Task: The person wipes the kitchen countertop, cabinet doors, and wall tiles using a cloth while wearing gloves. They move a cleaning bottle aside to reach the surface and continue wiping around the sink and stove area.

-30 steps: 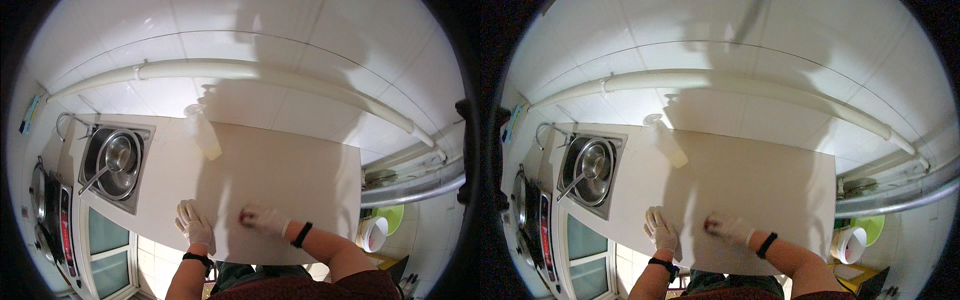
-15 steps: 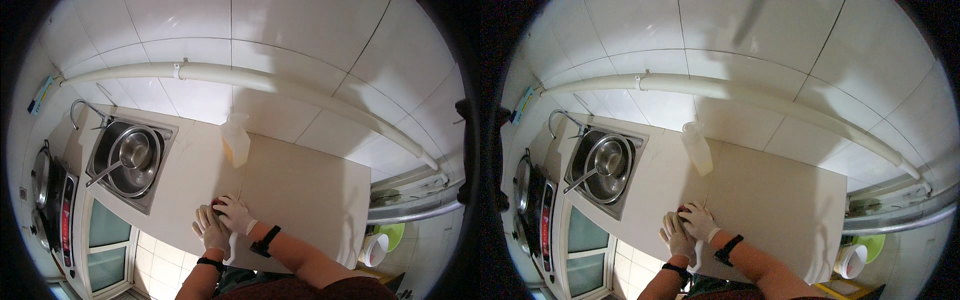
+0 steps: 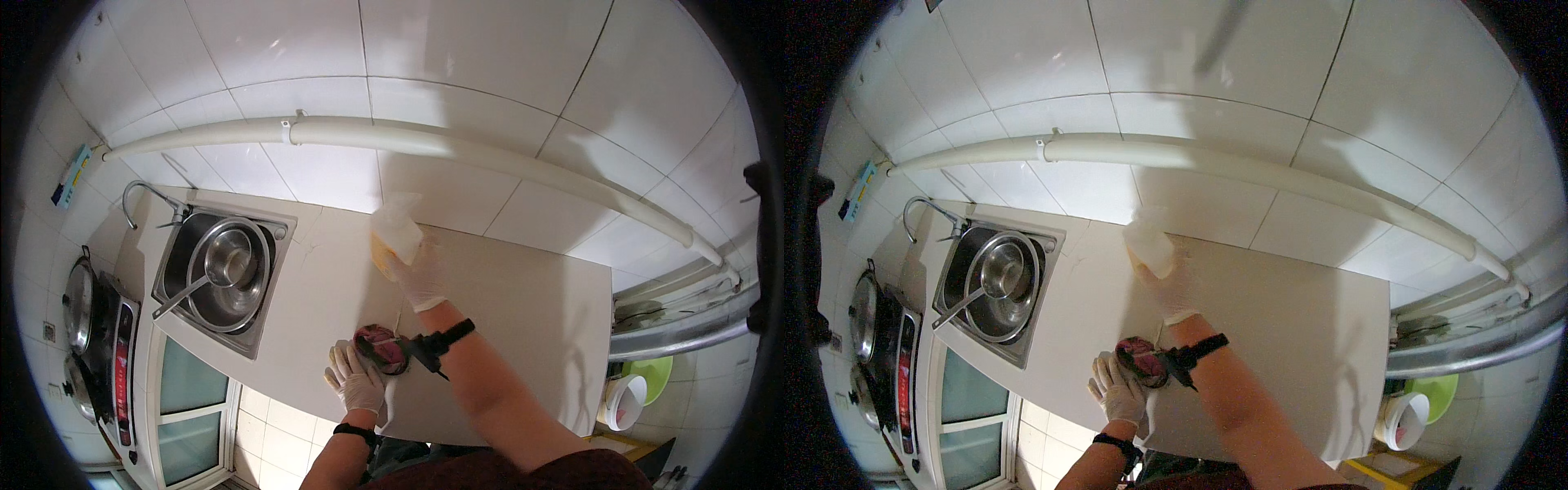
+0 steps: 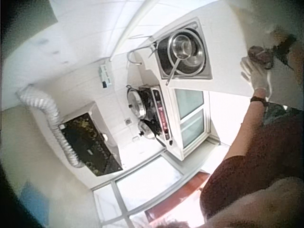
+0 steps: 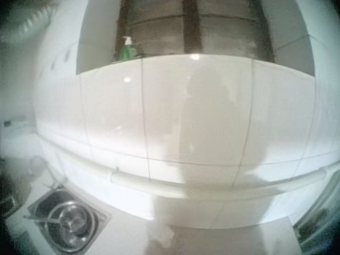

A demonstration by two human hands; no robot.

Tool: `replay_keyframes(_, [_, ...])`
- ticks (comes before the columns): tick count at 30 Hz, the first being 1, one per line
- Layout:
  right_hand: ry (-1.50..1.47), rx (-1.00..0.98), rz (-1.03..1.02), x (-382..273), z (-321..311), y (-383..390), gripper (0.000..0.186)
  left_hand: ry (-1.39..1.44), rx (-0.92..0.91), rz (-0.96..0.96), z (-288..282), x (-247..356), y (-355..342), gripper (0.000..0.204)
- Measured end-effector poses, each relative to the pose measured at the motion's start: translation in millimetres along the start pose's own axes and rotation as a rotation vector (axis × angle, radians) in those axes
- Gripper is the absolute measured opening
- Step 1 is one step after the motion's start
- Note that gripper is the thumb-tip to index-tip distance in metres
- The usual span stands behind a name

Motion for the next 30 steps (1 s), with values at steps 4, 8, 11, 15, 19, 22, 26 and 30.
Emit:
replay_keyframes(4, [-0.152,0.016,-0.103,6.1,-67.6,-1.0,0.051,0.058,0.091,0.032,-3.1,1.7,-0.3,0.077])
replay_keyframes(8, [-0.515,0.137,0.156,54.1,-168.7,9.9,0.053,-0.002,0.117,0.045,0.8,0.0,-0.1,0.078])
replay_keyframes(11, [-0.052,0.368,0.107,86.2,-273.8,18.5,0.055,-0.024,0.125,0.051,2.3,0.5,0.5,0.078])
replay_keyframes(15, [0.135,0.509,-0.036,109.6,-380.1,21.7,0.054,-0.009,0.123,0.038,-0.7,2.3,1.2,0.078])
replay_keyframes(19, [0.218,0.559,-0.030,127.7,-438.7,24.5,0.063,-0.053,0.100,0.033,-3.5,4.2,1.0,0.078])
replay_keyframes(22, [0.292,0.601,-0.039,140.7,-457.3,32.4,0.059,-0.057,0.143,0.055,-4.9,5.0,2.1,0.077])
replay_keyframes(26, [-0.185,0.719,0.235,190.0,-435.9,75.2,0.057,0.013,0.152,0.047,2.6,-4.3,1.9,0.079])
replay_keyframes(30, [0.869,0.165,0.141,181.9,-331.2,152.4,0.061,0.259,0.160,0.063,-4.0,-14.1,-3.1,0.081])
Point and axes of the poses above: each hand's wrist, its own y-axis away from the middle knuckle, its own z-axis out of the palm, x = y × z, the point moved 8 cm from there along -y, towards the middle knuckle, and after that the axes turned 10 degrees about x, right-handed, at the moved point
